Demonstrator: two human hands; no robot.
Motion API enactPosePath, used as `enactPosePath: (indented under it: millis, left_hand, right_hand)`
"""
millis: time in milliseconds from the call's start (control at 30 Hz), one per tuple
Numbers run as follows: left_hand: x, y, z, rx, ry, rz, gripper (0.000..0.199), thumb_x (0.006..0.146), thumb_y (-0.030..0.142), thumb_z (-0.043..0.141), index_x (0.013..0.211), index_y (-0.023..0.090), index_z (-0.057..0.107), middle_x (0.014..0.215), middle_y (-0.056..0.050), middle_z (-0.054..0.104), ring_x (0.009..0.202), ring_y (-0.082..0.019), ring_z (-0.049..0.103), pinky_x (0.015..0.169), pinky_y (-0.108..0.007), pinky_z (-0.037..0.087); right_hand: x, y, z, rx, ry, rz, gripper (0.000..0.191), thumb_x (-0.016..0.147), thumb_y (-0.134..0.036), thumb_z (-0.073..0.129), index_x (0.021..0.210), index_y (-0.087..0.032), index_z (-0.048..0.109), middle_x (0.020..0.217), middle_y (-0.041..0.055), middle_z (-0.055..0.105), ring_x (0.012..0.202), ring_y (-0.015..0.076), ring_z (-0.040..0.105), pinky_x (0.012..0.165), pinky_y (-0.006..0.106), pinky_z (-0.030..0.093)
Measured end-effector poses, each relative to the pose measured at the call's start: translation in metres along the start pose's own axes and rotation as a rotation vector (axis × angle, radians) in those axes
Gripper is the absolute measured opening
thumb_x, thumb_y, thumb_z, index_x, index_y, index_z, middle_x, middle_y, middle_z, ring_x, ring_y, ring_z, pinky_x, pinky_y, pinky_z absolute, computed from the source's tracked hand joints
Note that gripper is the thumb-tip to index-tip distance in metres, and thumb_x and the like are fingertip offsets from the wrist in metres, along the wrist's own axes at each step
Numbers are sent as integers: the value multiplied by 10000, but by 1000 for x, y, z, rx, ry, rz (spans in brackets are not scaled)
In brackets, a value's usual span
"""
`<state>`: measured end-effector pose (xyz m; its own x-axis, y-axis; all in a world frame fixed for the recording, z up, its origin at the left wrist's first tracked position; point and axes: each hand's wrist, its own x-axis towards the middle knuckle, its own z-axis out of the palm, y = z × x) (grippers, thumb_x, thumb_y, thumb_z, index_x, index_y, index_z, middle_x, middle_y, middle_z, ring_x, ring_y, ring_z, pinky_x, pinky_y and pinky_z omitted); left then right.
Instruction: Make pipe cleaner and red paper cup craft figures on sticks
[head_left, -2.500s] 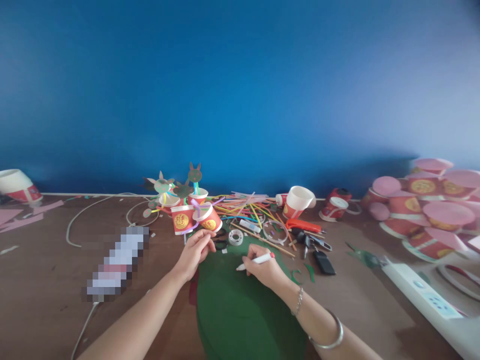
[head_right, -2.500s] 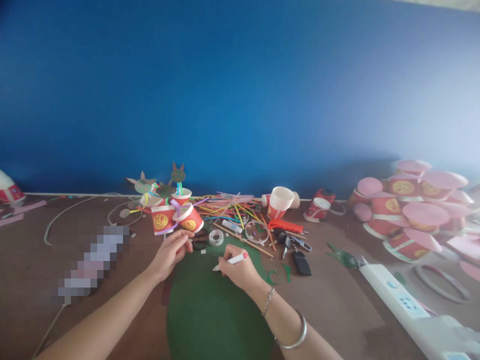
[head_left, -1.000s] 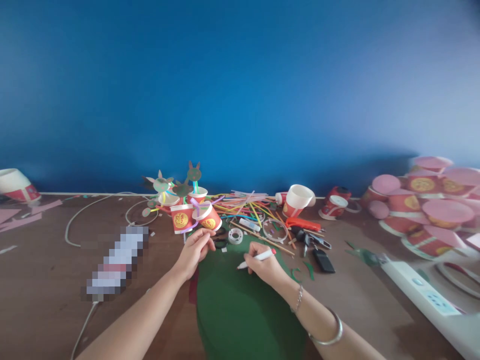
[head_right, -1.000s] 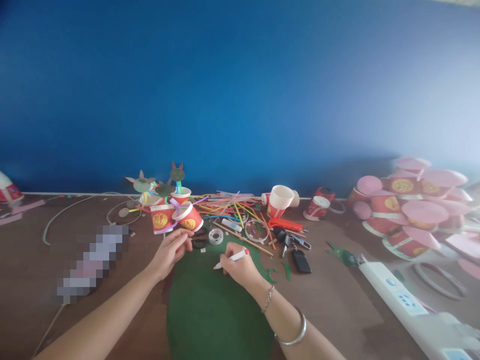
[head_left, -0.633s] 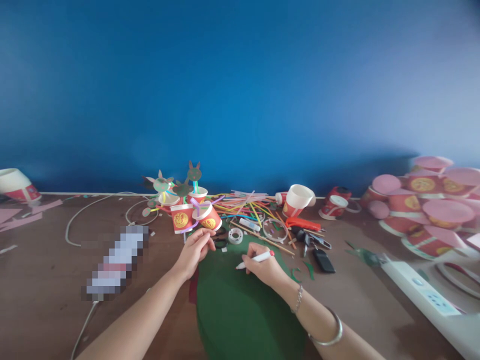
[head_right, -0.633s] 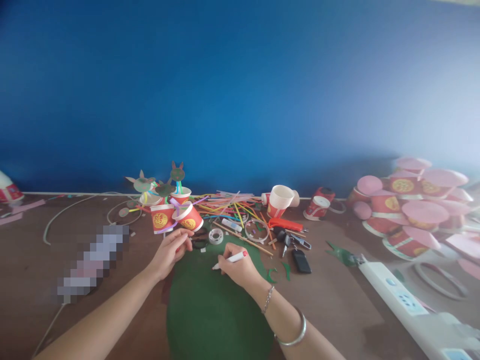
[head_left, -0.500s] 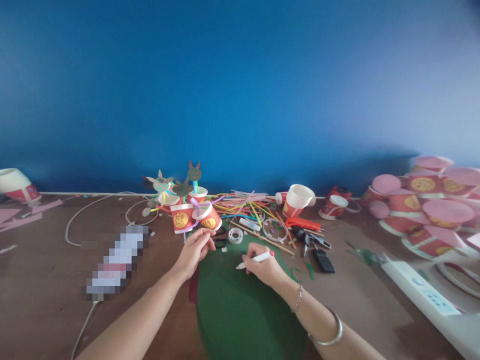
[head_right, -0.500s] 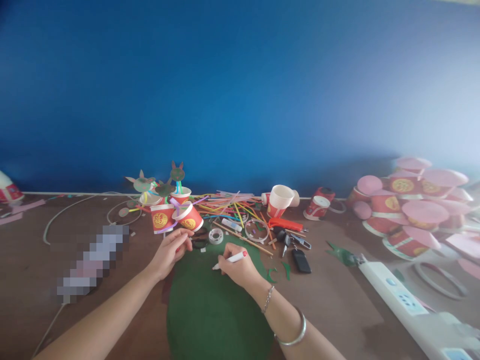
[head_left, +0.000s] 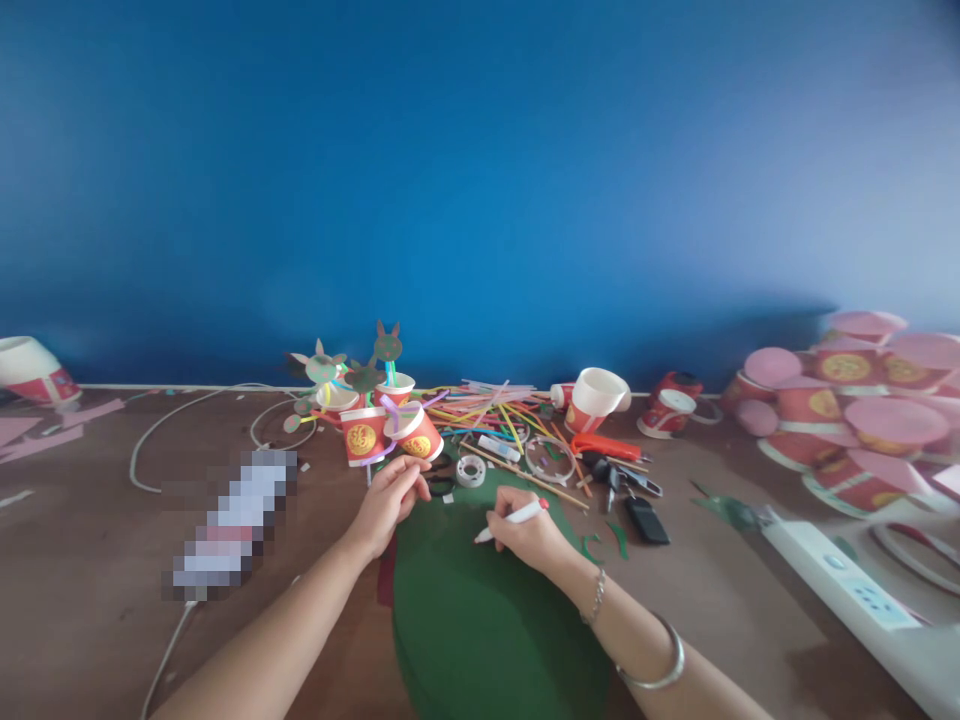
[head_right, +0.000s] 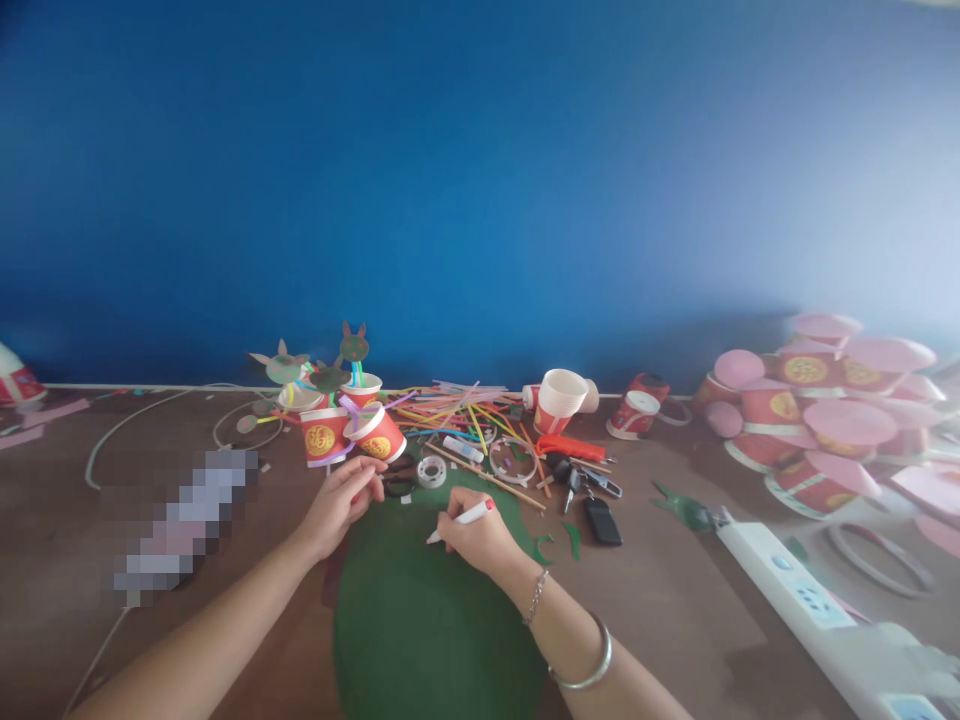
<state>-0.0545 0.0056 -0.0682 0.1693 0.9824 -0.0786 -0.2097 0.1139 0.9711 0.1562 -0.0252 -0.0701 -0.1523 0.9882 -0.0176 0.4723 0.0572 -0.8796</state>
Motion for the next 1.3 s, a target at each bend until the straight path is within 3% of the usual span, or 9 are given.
enactPosePath:
  millis: [700,1300]
  left_hand:
    - [1,-2,-2,-4,-12,-4,316,772,435,597,904,150,561,562,23,592,329,-4,228,362,-165,89]
    - [2,-5,-4,1,-24,14,300,792,418,581,915,145,558,566,28,592,337,-5,221,355,-158,84]
  right_hand:
    - [0,-1,0,16,56,46,182,693,-214,504,546,-219,397,420,-47,546,404,94,463,431,188,325]
    - [1,3,0,7,10,6,188,693,-207,510,540,-221,401,415,-43,565,387,95,473,428,186,323]
